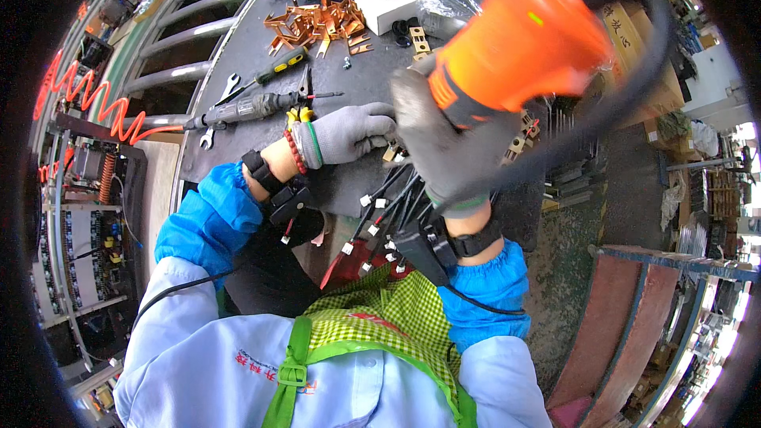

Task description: The recorder is assembling small electrical components and wiring them into terminal blocks using an electric screwdriver.

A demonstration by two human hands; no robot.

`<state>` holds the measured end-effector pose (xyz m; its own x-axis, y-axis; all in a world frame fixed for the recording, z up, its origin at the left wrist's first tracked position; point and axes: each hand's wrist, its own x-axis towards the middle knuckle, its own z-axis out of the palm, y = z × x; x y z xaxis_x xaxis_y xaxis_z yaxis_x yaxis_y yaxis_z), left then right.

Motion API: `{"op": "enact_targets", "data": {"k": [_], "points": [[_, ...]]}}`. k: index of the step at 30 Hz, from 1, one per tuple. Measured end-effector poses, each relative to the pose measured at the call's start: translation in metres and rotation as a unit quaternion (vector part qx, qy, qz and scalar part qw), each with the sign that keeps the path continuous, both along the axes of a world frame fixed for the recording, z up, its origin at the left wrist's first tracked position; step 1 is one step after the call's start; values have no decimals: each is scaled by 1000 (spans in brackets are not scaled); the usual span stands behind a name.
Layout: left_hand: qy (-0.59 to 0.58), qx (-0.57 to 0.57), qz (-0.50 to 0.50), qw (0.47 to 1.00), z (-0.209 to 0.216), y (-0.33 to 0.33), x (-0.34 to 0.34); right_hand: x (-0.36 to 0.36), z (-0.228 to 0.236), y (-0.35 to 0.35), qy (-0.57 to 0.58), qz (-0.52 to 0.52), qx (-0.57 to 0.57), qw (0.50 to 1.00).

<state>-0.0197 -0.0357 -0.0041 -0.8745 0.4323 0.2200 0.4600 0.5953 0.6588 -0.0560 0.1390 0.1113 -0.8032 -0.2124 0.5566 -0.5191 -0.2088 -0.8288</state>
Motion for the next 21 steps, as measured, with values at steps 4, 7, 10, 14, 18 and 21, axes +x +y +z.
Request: {"op": "enact_targets", "data": {"k": [4,7,10,14,18,21], "points": [[16,-25,18,999,9,1,10,-5,-1,-7,95,-22,90,991],[62,-58,47,995,10,5,16,-3,-2,-8,92,-54,140,984],[38,-33,67,996,5,10,17,0,-2,-8,8,4,64,998],[44,-21,66,997,-2,10,14,-1,-3,-12,61,28,50,997],[0,-30,73,997,-3,7,15,-3,-6,-14,62,36,37,997],[-4,-28,69,997,0,7,15,0,-7,-11,-6,63,13,998]]}}
